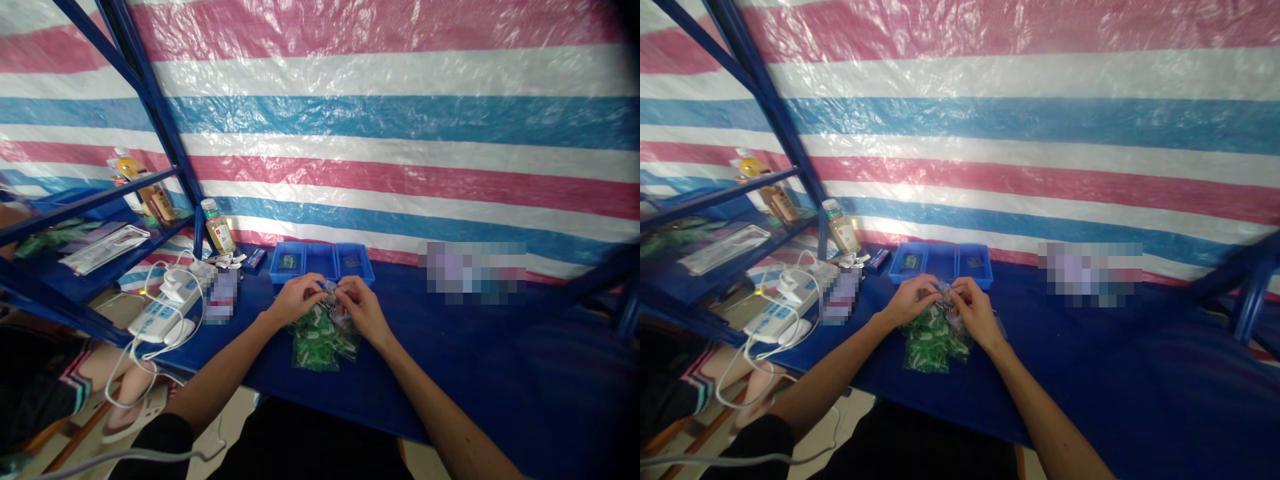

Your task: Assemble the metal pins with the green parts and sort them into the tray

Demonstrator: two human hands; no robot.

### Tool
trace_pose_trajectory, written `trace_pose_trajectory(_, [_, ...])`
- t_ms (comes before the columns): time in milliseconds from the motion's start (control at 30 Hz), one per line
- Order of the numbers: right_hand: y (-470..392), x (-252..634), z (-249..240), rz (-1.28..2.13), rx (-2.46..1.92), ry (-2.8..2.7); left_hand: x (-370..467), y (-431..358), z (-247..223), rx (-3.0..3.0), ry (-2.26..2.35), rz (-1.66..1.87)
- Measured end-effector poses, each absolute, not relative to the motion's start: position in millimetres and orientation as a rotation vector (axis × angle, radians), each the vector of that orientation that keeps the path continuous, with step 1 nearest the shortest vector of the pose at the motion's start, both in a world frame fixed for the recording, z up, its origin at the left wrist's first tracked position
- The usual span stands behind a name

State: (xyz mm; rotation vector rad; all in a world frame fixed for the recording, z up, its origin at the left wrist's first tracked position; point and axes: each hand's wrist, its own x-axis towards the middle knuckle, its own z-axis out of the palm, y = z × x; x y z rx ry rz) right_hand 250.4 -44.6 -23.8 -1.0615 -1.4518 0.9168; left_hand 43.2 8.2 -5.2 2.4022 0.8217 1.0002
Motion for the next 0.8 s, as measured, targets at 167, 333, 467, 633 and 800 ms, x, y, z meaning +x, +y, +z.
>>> trace_pose_trajectory(167, [-43, 252, -24, 0.938, -1.046, -1.468, 42, 8, -2, 2.48, 0.804, 0.954])
trace_pose_trajectory(333, [-43, 255, -21, 0.95, -1.08, -1.465, 42, 8, 2, 2.533, 0.788, 0.939])
trace_pose_trajectory(467, [-45, 255, -17, 0.919, -1.102, -1.438, 41, 9, 2, 2.546, 0.797, 0.932])
trace_pose_trajectory(633, [-46, 257, -11, 0.844, -1.132, -1.413, 40, 10, 2, 2.551, 0.818, 0.954])
trace_pose_trajectory(800, [-43, 263, -11, 0.712, -1.238, -1.306, 39, 11, 2, 2.558, 0.819, 0.965])
